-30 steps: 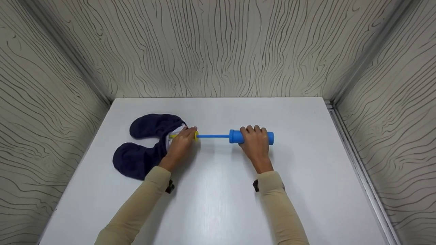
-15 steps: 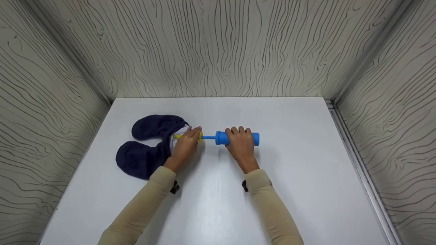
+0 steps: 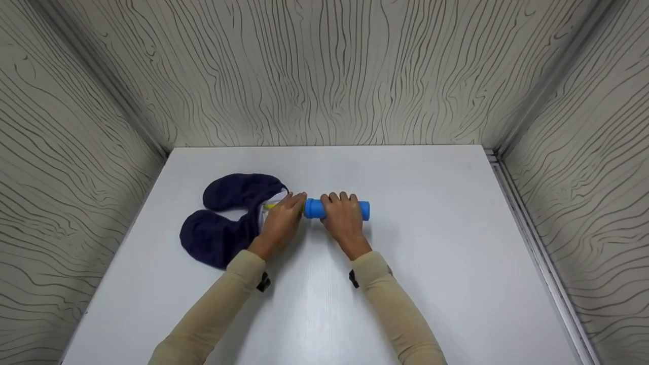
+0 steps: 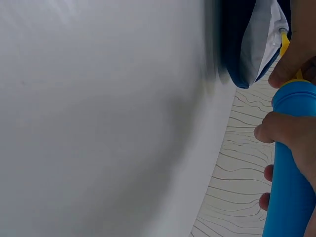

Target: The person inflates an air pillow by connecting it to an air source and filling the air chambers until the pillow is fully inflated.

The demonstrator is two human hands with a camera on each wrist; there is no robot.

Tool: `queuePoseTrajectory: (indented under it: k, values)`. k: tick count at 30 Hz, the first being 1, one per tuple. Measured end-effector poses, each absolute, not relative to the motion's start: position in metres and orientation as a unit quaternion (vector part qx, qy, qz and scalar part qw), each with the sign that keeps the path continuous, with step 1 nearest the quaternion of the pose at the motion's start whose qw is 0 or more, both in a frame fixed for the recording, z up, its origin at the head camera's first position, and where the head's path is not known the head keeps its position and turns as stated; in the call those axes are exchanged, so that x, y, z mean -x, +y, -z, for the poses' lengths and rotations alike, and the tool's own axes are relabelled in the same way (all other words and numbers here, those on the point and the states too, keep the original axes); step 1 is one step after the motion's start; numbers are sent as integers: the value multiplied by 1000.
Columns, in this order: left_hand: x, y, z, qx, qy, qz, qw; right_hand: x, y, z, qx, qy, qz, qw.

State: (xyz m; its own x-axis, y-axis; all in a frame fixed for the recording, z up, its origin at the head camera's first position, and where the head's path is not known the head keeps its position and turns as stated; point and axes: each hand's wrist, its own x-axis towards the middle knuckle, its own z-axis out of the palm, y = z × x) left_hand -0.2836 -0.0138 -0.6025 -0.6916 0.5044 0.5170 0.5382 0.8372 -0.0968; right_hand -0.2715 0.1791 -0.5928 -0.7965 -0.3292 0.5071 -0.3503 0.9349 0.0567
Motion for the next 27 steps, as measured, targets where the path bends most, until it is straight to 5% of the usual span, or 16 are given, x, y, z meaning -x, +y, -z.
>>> queuePoseTrajectory:
  k: [27]
  values:
    - [294,-47,607,280,-929,17,241,266,246,585,-129,-961,-51,240]
